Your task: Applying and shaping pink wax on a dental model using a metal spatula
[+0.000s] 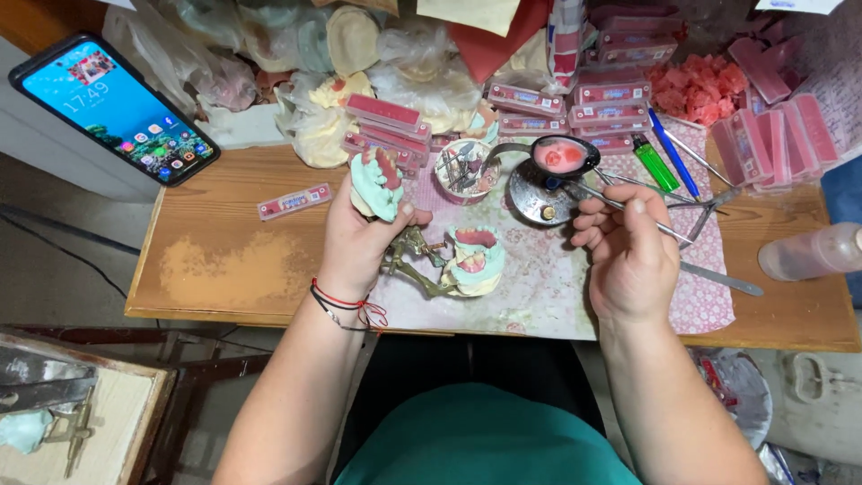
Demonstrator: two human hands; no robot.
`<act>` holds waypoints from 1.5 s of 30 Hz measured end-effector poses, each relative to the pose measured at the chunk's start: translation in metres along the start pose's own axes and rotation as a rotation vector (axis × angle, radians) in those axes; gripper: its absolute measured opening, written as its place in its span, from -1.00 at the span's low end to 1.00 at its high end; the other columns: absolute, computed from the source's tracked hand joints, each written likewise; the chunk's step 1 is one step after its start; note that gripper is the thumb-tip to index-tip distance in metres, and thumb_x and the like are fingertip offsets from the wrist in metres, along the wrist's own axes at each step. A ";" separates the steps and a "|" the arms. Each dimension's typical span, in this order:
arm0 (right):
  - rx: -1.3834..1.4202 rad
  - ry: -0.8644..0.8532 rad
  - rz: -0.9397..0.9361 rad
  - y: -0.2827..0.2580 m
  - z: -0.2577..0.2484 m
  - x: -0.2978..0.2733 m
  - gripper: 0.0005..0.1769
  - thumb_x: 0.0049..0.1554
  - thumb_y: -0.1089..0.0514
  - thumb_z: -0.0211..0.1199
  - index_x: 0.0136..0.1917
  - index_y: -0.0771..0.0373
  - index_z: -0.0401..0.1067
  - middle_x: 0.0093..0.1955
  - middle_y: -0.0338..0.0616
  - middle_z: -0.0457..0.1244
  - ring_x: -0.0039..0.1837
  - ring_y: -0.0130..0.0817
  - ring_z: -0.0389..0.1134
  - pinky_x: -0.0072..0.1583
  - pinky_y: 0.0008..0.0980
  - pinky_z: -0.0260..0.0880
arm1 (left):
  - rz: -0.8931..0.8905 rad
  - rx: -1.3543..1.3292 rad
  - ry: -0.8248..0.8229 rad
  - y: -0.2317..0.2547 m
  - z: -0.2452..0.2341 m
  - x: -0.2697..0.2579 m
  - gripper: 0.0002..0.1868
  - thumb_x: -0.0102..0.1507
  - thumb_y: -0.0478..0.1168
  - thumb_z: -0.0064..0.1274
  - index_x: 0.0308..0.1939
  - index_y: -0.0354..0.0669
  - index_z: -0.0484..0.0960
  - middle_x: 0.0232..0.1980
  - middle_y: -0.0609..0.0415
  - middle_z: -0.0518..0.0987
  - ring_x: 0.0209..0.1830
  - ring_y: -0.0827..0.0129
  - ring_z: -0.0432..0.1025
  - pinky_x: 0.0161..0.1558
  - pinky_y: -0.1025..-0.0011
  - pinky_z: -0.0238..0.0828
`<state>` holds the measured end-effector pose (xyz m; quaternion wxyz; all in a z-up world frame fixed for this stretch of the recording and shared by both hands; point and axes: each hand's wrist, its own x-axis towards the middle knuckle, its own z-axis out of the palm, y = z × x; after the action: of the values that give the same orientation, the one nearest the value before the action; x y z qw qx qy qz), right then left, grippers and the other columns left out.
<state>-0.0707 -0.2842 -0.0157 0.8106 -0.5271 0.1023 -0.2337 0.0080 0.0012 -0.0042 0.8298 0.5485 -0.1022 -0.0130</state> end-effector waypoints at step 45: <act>0.046 0.029 -0.024 0.009 -0.009 0.000 -0.63 0.36 -0.05 0.02 0.17 0.31 0.36 -0.08 0.19 0.38 -0.14 -0.25 0.50 -0.14 -0.45 0.61 | -0.021 0.132 -0.009 0.021 0.013 -0.015 -0.47 0.27 -0.41 0.17 0.30 -0.35 0.37 -0.20 -0.24 0.71 0.03 0.10 0.64 0.19 0.09 0.55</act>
<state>-0.0717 -0.2887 -0.0273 0.8182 -0.5059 0.1023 -0.2533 -0.0108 -0.0004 0.0176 0.7910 0.6032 -0.1007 -0.0175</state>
